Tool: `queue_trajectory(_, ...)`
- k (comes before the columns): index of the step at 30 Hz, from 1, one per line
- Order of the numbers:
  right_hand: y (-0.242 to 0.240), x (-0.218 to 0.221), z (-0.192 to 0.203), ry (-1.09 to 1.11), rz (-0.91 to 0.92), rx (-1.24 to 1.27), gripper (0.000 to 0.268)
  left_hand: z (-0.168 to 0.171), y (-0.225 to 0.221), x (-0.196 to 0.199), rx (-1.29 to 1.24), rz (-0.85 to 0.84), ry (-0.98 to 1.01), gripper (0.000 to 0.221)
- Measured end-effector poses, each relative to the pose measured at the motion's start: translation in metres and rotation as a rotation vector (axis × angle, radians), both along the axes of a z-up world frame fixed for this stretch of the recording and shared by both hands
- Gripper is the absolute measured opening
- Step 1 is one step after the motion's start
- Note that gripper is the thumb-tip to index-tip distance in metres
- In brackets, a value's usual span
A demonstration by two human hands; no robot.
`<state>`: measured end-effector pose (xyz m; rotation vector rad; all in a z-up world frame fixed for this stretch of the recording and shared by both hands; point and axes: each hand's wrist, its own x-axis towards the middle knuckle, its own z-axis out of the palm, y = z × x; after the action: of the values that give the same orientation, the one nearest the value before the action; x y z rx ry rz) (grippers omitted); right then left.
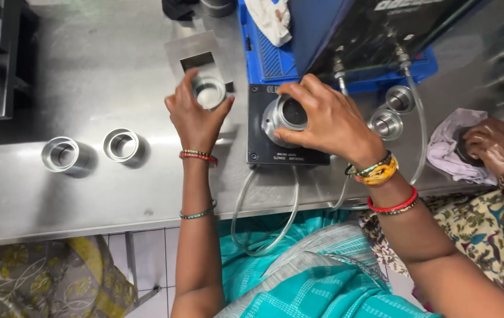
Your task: Place metal cylindrical components into a testing machine and check results on a digital display.
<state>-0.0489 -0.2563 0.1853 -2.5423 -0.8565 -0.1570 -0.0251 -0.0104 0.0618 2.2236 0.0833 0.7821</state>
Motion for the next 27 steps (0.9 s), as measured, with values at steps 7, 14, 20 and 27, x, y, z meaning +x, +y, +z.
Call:
queue_trajectory(7, 0.026, -0.014, -0.019, -0.098, -0.182, -0.129, 0.065, -0.036, 0.013, -0.003, 0.131, -0.008, 0.28, 0.069)
queue_trajectory(14, 0.019, -0.009, -0.018, -0.087, -0.169, -0.19, 0.067, -0.06, -0.01, 0.021, 0.405, 0.148, 0.247, 0.038)
queue_trajectory(20, 0.02, -0.008, -0.022, -0.066, -0.189, -0.227, 0.07, -0.087, -0.014, 0.059, 0.323, 0.224, 0.248, 0.018)
queue_trajectory(27, 0.021, -0.008, -0.02, -0.054, -0.195, -0.221, 0.071, -0.079, -0.01, 0.055, 0.157, 0.162, 0.067, 0.029)
